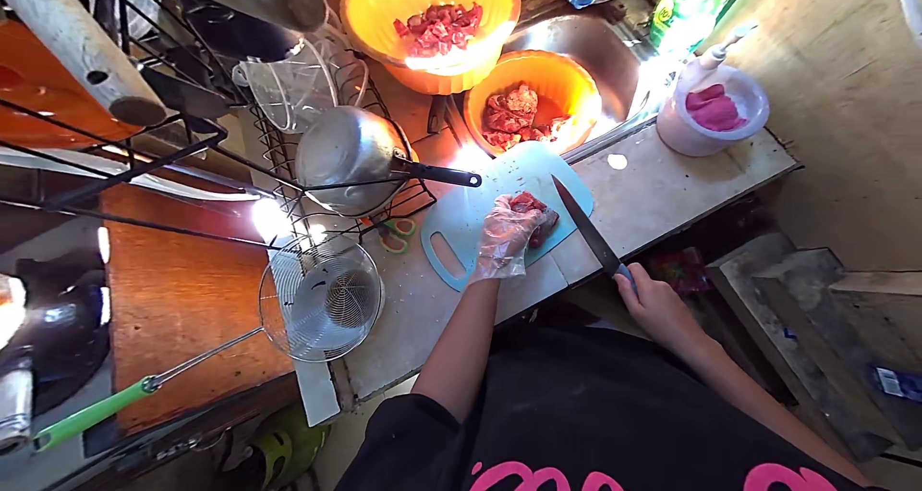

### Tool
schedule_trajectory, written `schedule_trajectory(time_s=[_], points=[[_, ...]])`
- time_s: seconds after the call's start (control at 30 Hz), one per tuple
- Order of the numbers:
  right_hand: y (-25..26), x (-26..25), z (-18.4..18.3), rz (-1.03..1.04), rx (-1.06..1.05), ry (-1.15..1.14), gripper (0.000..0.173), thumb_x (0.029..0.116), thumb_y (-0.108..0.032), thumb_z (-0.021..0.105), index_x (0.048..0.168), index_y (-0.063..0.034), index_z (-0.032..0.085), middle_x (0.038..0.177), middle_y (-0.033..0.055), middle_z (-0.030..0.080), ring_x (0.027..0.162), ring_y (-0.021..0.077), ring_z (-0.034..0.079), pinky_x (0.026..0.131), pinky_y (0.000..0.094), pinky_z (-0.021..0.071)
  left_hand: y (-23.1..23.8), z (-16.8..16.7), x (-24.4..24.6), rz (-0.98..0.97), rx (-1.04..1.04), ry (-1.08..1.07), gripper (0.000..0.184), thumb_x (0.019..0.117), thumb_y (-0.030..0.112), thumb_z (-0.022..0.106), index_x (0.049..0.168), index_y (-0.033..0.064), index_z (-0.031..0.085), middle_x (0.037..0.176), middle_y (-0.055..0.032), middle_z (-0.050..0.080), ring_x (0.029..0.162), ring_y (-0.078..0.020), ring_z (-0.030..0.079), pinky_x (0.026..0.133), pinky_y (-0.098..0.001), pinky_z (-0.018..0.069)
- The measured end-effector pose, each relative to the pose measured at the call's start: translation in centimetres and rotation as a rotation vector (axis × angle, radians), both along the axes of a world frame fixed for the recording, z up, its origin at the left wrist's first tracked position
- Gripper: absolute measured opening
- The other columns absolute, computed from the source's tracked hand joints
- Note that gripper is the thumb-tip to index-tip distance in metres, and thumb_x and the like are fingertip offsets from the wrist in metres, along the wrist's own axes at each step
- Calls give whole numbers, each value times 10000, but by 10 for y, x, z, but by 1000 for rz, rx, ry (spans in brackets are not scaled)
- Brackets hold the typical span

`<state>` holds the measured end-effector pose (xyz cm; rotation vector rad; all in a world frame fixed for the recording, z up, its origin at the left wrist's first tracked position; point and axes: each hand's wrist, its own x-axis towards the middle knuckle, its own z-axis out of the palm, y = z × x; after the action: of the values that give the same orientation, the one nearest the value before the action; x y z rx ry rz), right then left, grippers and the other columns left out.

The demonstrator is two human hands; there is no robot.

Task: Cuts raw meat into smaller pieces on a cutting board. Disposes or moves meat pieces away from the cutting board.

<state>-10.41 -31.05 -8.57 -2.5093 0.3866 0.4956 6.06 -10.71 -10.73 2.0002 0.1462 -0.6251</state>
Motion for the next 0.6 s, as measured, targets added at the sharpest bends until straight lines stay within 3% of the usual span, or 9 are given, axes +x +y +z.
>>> schedule_trajectory(time_s=[0.1, 0.3, 0.5, 0.6], points=[[4, 1, 0, 15, 34, 42, 408, 1123, -304, 353, 1216, 32, 565, 820, 206, 655, 799, 392, 686, 720, 546, 527, 0, 3, 3, -70, 53, -21, 400, 904, 258, 763, 1250, 83, 664, 1080, -158, 723, 990, -286, 701, 882, -531, 560], [10, 0, 0, 28, 46, 2, 414, 1117, -309, 359, 1184, 35, 578, 791, 195, 649, 771, 381, 683, 693, 534, 526, 15, 12, 0, -106, 38, -87, 313, 973, 234, 690, 1242, 73, 671, 1094, -176, 714, 996, -314, 690, 879, -549, 542], [10, 3, 1, 24, 39, -44, 413, 1112, -310, 357, 1164, 32, 583, 765, 182, 638, 736, 370, 675, 662, 527, 521, 22, -1, -2, 159, -108, 0, 361, 995, 233, 675, 1311, 62, 639, 1194, -169, 702, 1089, -279, 676, 964, -502, 528], [10, 5, 0, 29, 32, -60, 417, 1111, -313, 354, 1161, 33, 582, 762, 183, 638, 733, 373, 676, 659, 526, 521, 12, -22, -13, 382, -281, 40, 480, 971, 171, 708, 1379, 0, 521, 1170, -198, 677, 1018, -255, 685, 911, -429, 571]])
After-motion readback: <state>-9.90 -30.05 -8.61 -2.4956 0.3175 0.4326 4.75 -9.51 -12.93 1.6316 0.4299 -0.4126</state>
